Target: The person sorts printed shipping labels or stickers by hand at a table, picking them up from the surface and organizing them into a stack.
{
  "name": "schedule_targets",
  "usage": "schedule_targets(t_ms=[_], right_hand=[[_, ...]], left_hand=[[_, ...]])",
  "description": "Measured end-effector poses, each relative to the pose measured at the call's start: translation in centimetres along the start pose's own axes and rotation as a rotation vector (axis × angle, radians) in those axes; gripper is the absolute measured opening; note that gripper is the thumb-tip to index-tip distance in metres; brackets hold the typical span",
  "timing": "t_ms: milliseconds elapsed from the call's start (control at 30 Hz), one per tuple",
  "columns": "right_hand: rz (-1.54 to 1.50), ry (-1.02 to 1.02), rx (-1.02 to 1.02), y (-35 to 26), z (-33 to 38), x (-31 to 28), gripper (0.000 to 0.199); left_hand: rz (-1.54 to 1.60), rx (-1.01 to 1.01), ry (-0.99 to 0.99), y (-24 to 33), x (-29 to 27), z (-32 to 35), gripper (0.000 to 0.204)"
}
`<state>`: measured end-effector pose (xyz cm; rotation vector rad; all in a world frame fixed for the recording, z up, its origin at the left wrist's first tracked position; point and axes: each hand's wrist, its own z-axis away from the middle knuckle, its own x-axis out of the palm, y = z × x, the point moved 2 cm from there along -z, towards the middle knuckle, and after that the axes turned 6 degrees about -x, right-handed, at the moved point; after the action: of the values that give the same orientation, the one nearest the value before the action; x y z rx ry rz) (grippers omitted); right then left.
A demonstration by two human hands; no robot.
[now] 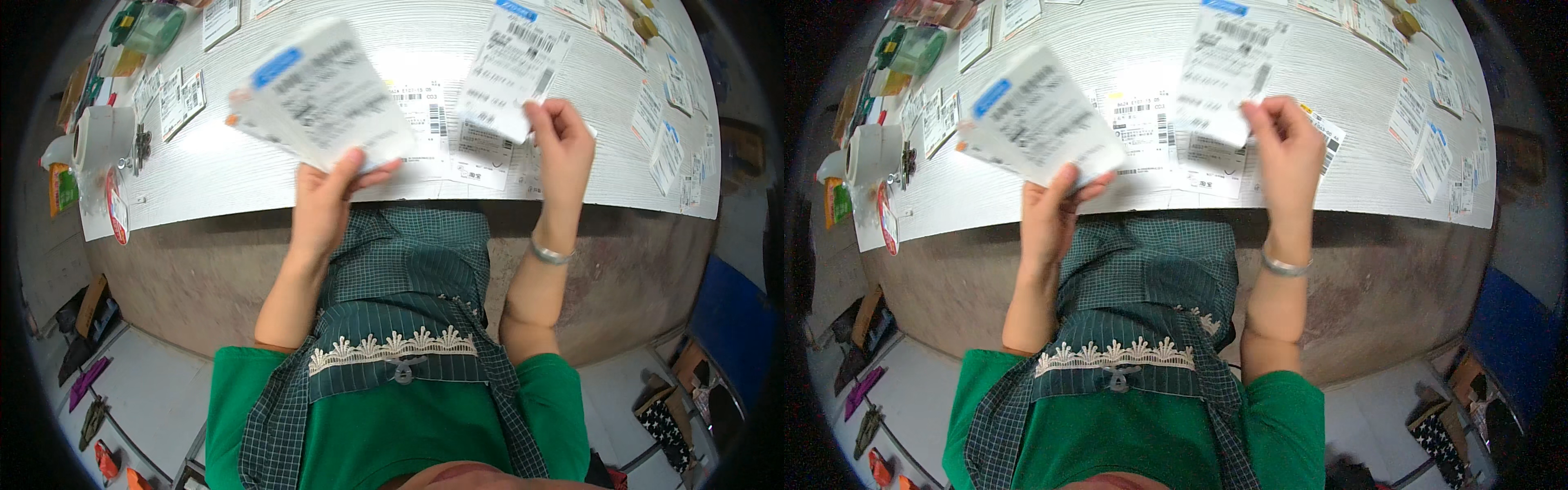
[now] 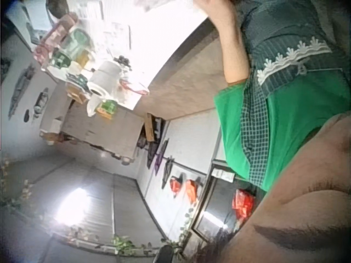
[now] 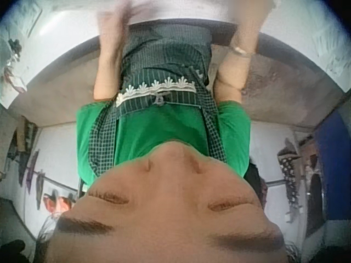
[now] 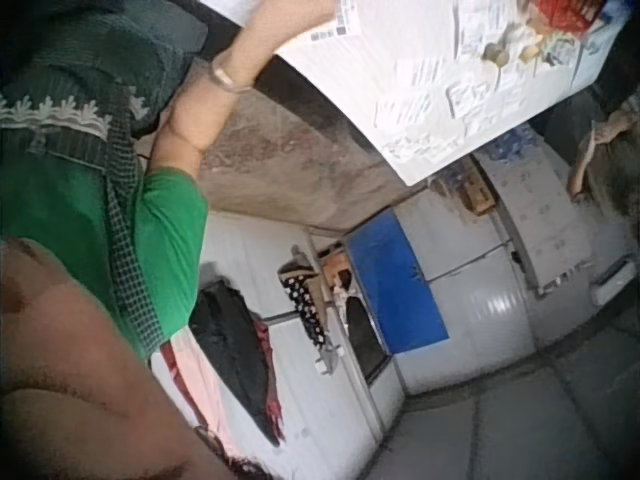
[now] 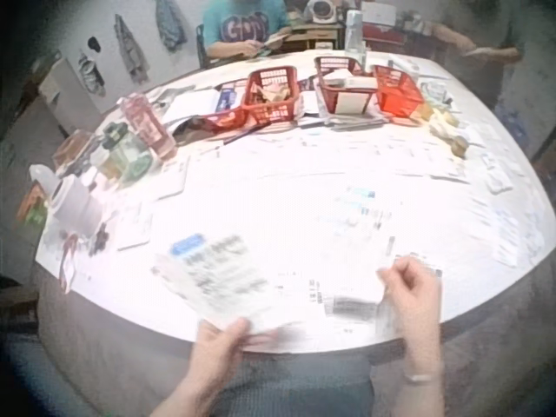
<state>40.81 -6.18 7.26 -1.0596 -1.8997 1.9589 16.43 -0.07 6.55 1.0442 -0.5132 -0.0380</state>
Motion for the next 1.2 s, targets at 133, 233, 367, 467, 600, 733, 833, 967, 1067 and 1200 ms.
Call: schedule_targets(t_ms=[133,233,367,467,600,733,833,967,1067,1200], right_hand=[[0.156,-0.095,-0.034,2.3,-5.4,0.4,0.018],[0.526,-0.186,0.04,3.6,-8.0,0.7,0.022],[0.89,-0.186,-0.046,2.6,-8.0,1.5,0.021],[0.68,-0.153,-0.07,1.0,-6.4,1.8,0.02],[0.618,-0.107,-0.192,0.0,-4.3,2.1,0.018],[0.405,-0.114,-0.178,0.4,-3.8,1.9,0.015],[0.052,-0.282,-0.094,-1.8,-1.8,4.0,0.012],[-0.087,-0.431,-0.1,-3.9,0.8,7.0,0.01],[-0.133,-0.369,-0.008,-4.8,1.7,7.8,0.009],[-0.138,-0.326,0.028,-4.3,1.7,8.3,0.017]], left_hand=[[0.016,0.109,0.128,2.0,-4.0,-0.5,0.033],[0.049,0.135,0.146,2.3,-4.2,-0.5,0.033],[0.039,0.11,0.183,1.9,-4.2,-0.7,0.033],[0.031,0.089,0.193,1.5,-3.4,-1.2,0.033],[0.054,0.06,0.178,1.2,-3.2,-2.0,0.039],[0.035,0.058,0.162,1.2,-3.4,-2.3,0.037],[0.024,0.07,0.144,0.4,-3.2,-2.6,0.03],[0.076,-0.004,0.11,-0.1,-1.0,-2.7,0.033],[0.03,0.048,0.101,0.0,-0.6,-2.9,0.033],[-0.058,0.016,0.116,0.0,-0.5,-2.9,0.031]])
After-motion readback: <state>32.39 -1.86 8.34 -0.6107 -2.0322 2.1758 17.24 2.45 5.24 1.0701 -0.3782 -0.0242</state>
